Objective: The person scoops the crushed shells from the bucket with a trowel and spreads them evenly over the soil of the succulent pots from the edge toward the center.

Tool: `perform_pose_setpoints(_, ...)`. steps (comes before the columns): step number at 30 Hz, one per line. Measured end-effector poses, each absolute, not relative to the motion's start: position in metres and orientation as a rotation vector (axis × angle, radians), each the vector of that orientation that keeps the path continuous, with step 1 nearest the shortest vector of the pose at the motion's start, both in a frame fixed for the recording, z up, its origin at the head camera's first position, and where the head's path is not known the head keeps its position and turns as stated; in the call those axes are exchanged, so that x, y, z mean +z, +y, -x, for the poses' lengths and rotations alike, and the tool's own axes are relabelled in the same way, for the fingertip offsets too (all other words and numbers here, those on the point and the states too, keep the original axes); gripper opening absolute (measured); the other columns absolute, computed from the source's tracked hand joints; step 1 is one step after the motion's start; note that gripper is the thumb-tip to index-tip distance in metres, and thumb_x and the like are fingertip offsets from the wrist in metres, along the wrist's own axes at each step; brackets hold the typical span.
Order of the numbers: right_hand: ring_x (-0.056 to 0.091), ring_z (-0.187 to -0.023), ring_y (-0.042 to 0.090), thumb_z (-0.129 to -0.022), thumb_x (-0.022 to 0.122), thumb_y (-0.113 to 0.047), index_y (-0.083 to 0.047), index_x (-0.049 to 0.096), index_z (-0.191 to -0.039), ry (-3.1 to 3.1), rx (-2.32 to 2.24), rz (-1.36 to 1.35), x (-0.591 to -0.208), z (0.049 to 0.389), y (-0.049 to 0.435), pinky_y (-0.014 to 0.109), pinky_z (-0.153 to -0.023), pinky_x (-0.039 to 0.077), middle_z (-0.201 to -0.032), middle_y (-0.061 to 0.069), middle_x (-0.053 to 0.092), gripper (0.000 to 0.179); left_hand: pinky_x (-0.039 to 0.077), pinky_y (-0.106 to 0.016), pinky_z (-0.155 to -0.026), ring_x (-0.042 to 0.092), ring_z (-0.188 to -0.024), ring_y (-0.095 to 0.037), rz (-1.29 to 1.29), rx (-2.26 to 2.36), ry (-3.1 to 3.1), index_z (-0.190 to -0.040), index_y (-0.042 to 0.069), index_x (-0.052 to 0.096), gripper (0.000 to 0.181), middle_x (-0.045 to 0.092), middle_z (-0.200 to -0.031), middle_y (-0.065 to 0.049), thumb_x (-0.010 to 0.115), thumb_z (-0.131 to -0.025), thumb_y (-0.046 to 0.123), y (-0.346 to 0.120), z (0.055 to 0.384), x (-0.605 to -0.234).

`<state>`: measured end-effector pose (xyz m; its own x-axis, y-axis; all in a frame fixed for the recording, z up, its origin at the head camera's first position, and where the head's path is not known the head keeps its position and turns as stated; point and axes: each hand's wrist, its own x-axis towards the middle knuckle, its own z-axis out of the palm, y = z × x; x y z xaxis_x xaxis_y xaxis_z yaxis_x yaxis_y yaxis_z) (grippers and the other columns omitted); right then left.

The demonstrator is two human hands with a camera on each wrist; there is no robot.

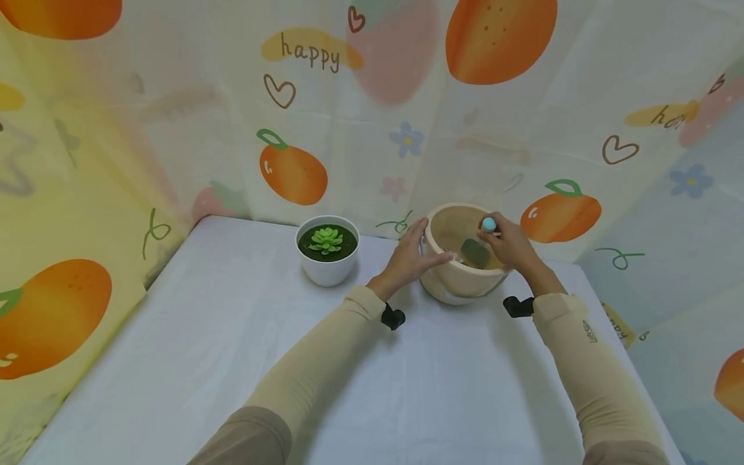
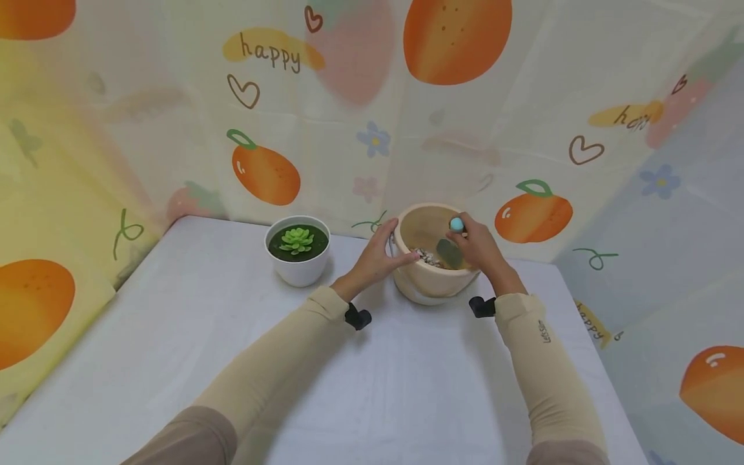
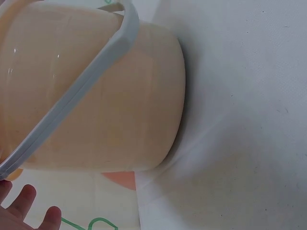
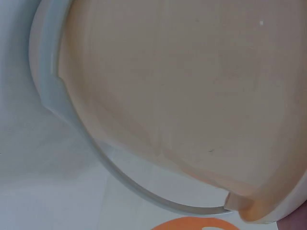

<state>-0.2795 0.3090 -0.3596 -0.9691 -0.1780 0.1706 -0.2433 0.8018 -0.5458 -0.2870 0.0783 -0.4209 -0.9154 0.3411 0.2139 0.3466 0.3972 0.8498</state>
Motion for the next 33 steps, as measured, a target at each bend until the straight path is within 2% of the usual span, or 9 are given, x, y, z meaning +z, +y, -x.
perform_pose_setpoints(4,0.061,-0.109,0.048,-0.099,0.056,-0.015,0.004,0.050,-0.118,-2.890,0.866,-0.329,-0.363,0.279,0.310,0.058,-0.096,0.047,-0.114,0.030,0.060,0.027,0.034,-0.047,-0.116,0.029,-0.147,-0.028,0.643,-1.605,-2.611,-0.155,0.011,0.025,0.100,0.026,-0.161,-0.008,0.076,-0.078,0.050,0.078,0.288,-0.421)
perform_pose_setpoints(7,0.059,-0.093,0.041,-0.099,0.056,-0.017,0.004,0.051,-0.117,-2.872,0.809,-0.322,-0.364,0.279,0.310,0.050,-0.086,0.048,-0.101,0.027,0.061,0.028,0.035,-0.047,-0.115,0.030,-0.147,-0.028,0.642,-1.609,-2.603,-0.154,0.011,0.026,0.099,0.026,-0.160,-0.008,0.077,-0.078,0.049,0.078,0.288,-0.422)
perform_pose_setpoints(9,0.054,-0.084,0.036,-0.099,0.057,-0.017,0.005,0.052,-0.115,-2.857,0.767,-0.312,-0.363,0.279,0.309,0.045,-0.078,0.044,-0.093,0.024,0.060,0.028,0.035,-0.046,-0.115,0.030,-0.147,-0.028,0.641,-1.616,-2.602,-0.154,0.011,0.026,0.098,0.026,-0.160,-0.008,0.077,-0.079,0.049,0.078,0.288,-0.422)
perform_pose_setpoints(13,0.052,-0.080,0.034,-0.098,0.059,-0.017,0.007,0.053,-0.111,-2.839,0.743,-0.278,-0.360,0.279,0.305,0.041,-0.074,0.042,-0.087,0.021,0.057,0.028,0.036,-0.046,-0.115,0.030,-0.146,-0.028,0.637,-1.626,-2.600,-0.154,0.013,0.026,0.097,0.026,-0.160,-0.007,0.076,-0.079,0.048,0.078,0.287,-0.422)
perform_pose_setpoints(21,0.056,-0.089,0.040,-0.099,0.055,-0.022,0.008,0.052,-0.107,-2.834,0.757,-0.092,-0.360,0.278,0.302,0.047,-0.077,0.044,-0.094,0.026,0.059,0.031,0.036,-0.045,-0.115,0.031,-0.146,-0.028,0.640,-1.645,-2.584,-0.154,0.011,0.027,0.097,0.028,-0.160,-0.008,0.077,-0.079,0.048,0.080,0.286,-0.426)
perform_pose_setpoints(28,0.052,-0.078,0.031,-0.099,0.054,-0.025,0.008,0.052,-0.104,-2.830,0.826,0.020,-0.361,0.284,0.292,0.032,-0.065,0.038,-0.086,0.019,0.055,0.034,0.036,-0.043,-0.115,0.031,-0.146,-0.029,0.662,-1.662,-2.581,-0.153,0.008,0.025,0.098,0.026,-0.160,-0.009,0.077,-0.080,0.047,0.080,0.285,-0.424)
perform_pose_setpoints(30,0.055,-0.077,0.026,-0.100,0.053,-0.027,0.008,0.053,-0.108,-2.836,0.921,0.078,-0.361,0.287,0.289,0.028,-0.064,0.043,-0.090,0.018,0.057,0.035,0.035,-0.042,-0.116,0.031,-0.146,-0.028,0.670,-1.667,-2.576,-0.153,0.007,0.025,0.098,0.026,-0.160,-0.010,0.077,-0.080,0.046,0.080,0.285,-0.423)
perform_pose_setpoints(33,0.062,-0.079,0.021,-0.102,0.051,-0.026,0.009,0.051,-0.118,-2.825,1.198,0.159,-0.361,0.293,0.285,0.025,-0.071,0.055,-0.105,0.023,0.061,0.039,0.035,-0.040,-0.116,0.030,-0.146,-0.028,0.672,-1.664,-2.574,-0.153,0.007,0.025,0.097,0.026,-0.160,-0.010,0.077,-0.080,0.045,0.080,0.286,-0.422)
